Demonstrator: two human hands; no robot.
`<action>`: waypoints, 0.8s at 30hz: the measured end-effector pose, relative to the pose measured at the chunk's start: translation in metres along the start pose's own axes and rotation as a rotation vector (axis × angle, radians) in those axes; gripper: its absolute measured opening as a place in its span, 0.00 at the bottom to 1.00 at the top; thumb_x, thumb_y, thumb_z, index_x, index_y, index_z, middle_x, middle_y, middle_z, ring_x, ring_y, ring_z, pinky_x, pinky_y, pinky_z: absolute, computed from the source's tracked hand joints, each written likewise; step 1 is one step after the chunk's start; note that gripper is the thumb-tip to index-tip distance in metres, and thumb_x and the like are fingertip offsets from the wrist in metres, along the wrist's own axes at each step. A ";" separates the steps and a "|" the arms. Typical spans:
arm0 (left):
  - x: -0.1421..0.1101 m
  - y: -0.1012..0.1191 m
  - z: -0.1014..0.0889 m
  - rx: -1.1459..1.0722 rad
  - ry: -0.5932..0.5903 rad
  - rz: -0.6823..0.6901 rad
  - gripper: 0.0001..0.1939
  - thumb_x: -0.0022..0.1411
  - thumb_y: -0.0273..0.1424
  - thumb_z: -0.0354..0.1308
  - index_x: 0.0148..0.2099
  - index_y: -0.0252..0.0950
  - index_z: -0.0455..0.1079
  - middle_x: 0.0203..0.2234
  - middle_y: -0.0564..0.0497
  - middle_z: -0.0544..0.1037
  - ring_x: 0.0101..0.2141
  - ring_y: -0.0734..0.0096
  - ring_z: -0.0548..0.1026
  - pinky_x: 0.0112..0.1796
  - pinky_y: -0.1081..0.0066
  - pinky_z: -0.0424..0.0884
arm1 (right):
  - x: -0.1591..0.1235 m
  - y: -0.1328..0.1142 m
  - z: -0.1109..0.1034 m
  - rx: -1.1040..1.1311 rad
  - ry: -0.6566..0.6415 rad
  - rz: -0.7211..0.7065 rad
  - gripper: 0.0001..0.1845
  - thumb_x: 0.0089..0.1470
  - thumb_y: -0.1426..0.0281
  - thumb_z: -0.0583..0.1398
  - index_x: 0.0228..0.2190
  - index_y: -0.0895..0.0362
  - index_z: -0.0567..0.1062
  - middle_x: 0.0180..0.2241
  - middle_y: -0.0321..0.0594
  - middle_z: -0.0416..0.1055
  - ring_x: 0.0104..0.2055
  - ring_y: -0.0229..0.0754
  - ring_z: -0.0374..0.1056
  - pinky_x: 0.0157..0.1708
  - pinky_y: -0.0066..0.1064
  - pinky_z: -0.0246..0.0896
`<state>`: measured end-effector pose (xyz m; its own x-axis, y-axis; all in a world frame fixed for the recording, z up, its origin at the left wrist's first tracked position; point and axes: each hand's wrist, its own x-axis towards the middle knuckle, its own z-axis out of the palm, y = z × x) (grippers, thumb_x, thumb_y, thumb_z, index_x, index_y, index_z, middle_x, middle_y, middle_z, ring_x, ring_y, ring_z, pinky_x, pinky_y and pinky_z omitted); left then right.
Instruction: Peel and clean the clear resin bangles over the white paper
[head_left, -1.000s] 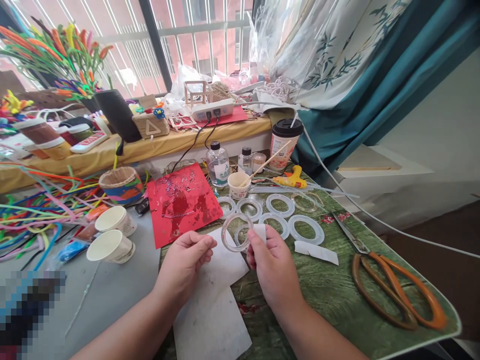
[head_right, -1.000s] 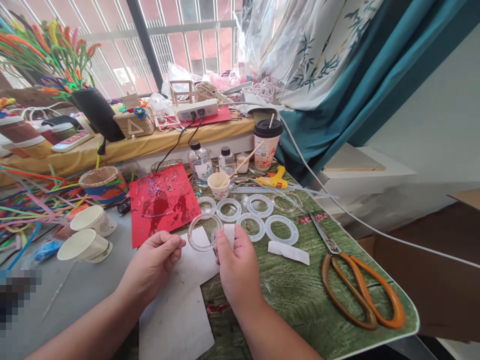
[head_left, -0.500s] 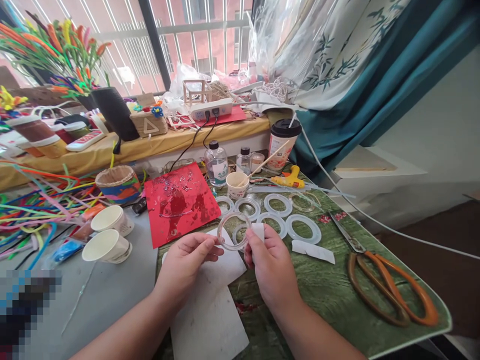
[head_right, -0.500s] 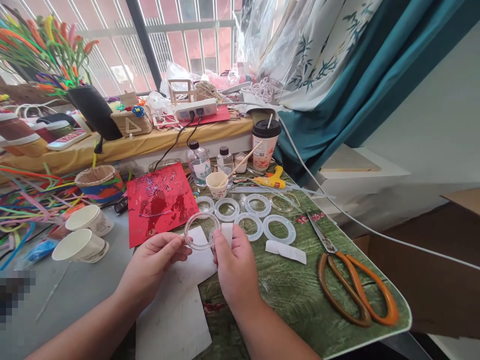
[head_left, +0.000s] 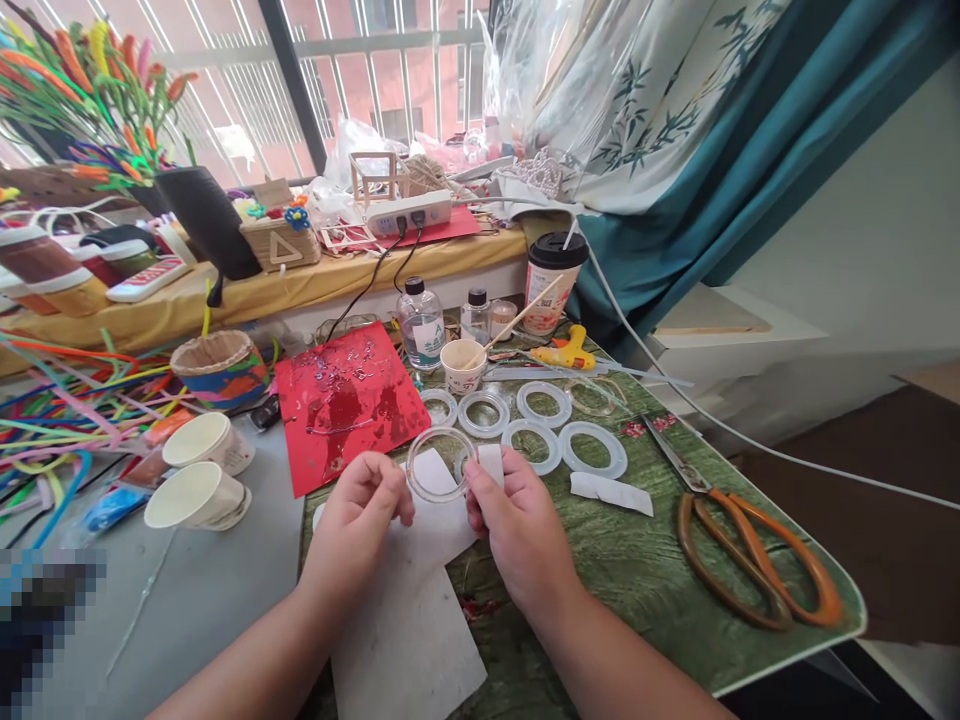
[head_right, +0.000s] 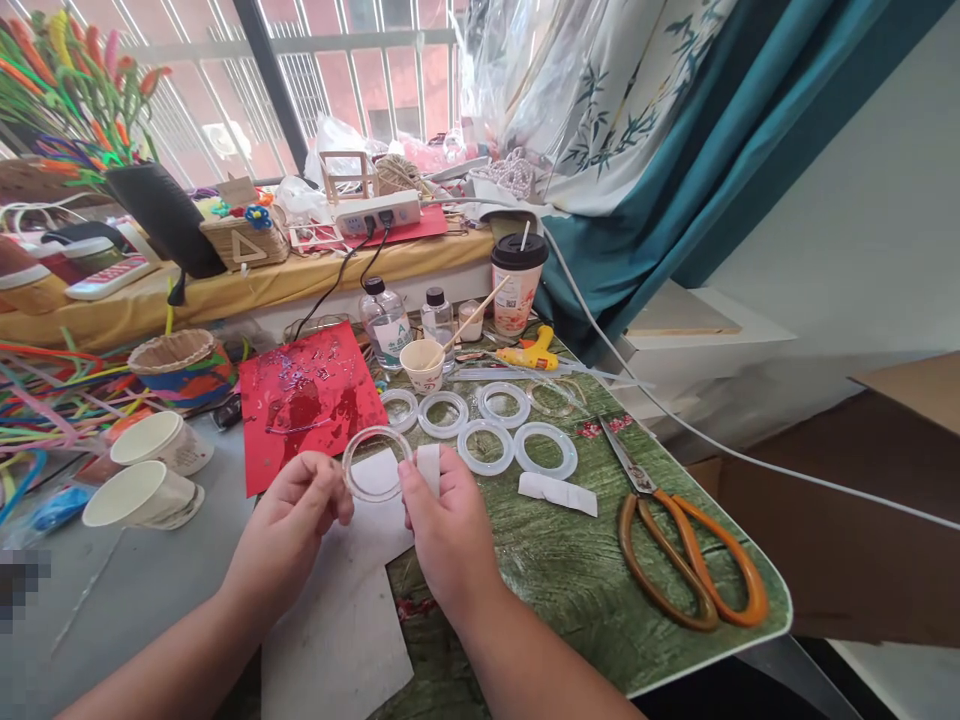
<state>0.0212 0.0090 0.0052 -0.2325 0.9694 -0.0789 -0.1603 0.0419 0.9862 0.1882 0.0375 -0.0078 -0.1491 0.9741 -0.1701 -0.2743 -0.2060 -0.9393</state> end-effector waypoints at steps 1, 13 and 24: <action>0.000 0.001 0.001 0.003 0.009 0.003 0.19 0.60 0.49 0.73 0.37 0.39 0.77 0.27 0.55 0.79 0.26 0.73 0.73 0.32 0.73 0.69 | 0.000 0.000 0.000 -0.007 -0.009 0.004 0.22 0.59 0.49 0.66 0.33 0.53 0.69 0.22 0.27 0.62 0.22 0.34 0.57 0.21 0.25 0.54; 0.000 0.005 0.000 0.085 0.220 0.085 0.16 0.59 0.41 0.73 0.44 0.40 0.76 0.24 0.56 0.79 0.29 0.69 0.77 0.36 0.71 0.71 | 0.000 -0.002 0.001 -0.039 -0.008 -0.073 0.24 0.60 0.45 0.65 0.37 0.55 0.81 0.31 0.40 0.77 0.34 0.44 0.73 0.37 0.35 0.71; -0.006 0.005 -0.003 0.383 -0.009 0.314 0.08 0.60 0.32 0.71 0.43 0.43 0.84 0.31 0.50 0.78 0.35 0.63 0.75 0.41 0.67 0.70 | -0.003 -0.002 0.001 -0.318 -0.264 -0.422 0.12 0.70 0.65 0.59 0.44 0.48 0.84 0.45 0.41 0.79 0.47 0.46 0.75 0.51 0.38 0.69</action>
<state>0.0188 0.0024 0.0103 -0.2049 0.9513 0.2305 0.2806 -0.1685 0.9449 0.1879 0.0347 -0.0055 -0.3321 0.9010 0.2792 -0.0687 0.2721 -0.9598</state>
